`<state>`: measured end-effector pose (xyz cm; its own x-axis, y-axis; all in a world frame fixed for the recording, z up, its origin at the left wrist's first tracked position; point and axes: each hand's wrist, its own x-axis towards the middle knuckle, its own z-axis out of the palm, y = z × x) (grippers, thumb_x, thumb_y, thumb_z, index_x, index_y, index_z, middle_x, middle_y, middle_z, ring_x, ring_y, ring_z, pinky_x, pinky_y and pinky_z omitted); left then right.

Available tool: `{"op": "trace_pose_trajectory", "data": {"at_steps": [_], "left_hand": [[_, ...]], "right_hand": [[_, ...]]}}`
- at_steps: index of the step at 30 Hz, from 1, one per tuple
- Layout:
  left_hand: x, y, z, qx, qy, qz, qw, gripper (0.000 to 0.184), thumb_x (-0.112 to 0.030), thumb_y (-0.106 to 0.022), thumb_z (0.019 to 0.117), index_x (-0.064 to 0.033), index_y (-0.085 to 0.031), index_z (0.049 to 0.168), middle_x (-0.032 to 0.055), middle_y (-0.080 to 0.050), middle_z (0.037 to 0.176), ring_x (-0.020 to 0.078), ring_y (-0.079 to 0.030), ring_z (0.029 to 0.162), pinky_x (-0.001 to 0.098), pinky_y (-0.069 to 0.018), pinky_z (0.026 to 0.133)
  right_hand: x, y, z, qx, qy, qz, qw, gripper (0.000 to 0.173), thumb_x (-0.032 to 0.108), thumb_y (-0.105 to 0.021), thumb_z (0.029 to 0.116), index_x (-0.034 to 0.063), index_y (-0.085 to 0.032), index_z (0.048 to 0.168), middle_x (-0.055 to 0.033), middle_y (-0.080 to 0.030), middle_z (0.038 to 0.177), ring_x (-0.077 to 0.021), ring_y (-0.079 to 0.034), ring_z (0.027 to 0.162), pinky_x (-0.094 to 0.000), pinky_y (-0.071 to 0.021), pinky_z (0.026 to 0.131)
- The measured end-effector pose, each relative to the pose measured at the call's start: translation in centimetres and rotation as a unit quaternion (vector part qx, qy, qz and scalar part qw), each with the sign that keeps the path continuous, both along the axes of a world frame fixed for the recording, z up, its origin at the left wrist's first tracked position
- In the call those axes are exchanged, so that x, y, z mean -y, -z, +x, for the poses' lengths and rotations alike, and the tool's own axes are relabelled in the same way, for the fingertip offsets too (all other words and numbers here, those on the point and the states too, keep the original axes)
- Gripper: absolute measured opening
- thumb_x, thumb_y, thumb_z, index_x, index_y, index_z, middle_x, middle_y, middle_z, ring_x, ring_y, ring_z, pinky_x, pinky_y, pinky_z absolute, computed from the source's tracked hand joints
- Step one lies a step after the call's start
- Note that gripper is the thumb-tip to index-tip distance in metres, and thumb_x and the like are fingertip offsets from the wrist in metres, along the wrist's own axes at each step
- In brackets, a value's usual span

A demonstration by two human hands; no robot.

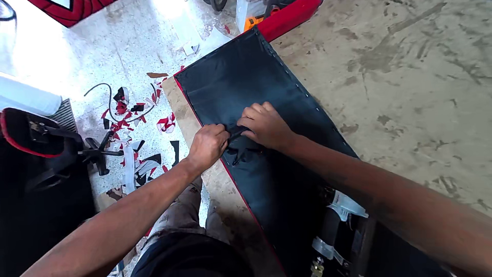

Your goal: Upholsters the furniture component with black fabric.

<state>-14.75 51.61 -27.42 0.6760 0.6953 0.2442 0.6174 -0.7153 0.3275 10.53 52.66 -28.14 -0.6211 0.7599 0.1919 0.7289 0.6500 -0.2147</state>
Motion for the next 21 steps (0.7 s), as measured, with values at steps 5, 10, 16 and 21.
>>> {"op": "trace_pose_trajectory", "data": {"at_steps": [5,10,16,21], "left_hand": [[-0.5,-0.9,0.3,-0.051,0.047,-0.044,0.997,0.016,-0.012,-0.058,0.0983,-0.0087,-0.074,0.097,0.0057,-0.064,0.095,0.0233,-0.063,0.093,0.0374,-0.0557,0.083],[-0.2,-1.1,-0.2,-0.056,0.041,-0.073,0.995,0.021,-0.008,-0.055,0.0995,-0.0082,-0.075,0.105,0.0066,-0.062,0.098,0.0236,-0.061,0.095,0.0358,-0.0543,0.085],[1.6,-0.8,-0.8,-0.069,-0.010,-0.063,0.996,0.028,-0.014,-0.053,0.1019,-0.0160,-0.074,0.121,0.0066,-0.061,0.103,0.0252,-0.059,0.098,0.0415,-0.0503,0.082],[3.5,-0.8,-1.2,-0.127,-0.059,-0.108,0.984,0.047,-0.026,-0.047,0.1000,-0.0240,-0.060,0.145,0.0034,-0.070,0.105,0.0229,-0.065,0.098,0.0442,-0.0511,0.082]], "right_hand": [[0.2,-0.9,-0.2,0.041,0.037,-0.063,0.996,0.036,0.037,-0.078,0.0865,0.0246,-0.066,0.118,-0.0035,-0.060,0.110,-0.0282,-0.056,0.106,-0.0505,-0.0443,0.084],[0.0,-1.3,-0.8,0.048,0.038,-0.060,0.996,0.032,0.034,-0.079,0.0870,0.0219,-0.068,0.115,-0.0051,-0.060,0.104,-0.0289,-0.057,0.102,-0.0501,-0.0445,0.082],[0.9,-2.3,-0.4,-0.009,0.045,-0.054,0.997,0.031,0.034,-0.076,0.0903,0.0246,-0.070,0.120,-0.0031,-0.063,0.111,-0.0280,-0.058,0.109,-0.0517,-0.0456,0.087],[8.2,-8.4,3.8,-0.130,0.252,-0.063,0.957,0.036,0.039,-0.064,0.0997,0.0192,-0.070,0.129,-0.0049,-0.067,0.115,-0.0216,-0.064,0.108,-0.0467,-0.0561,0.094]]}}
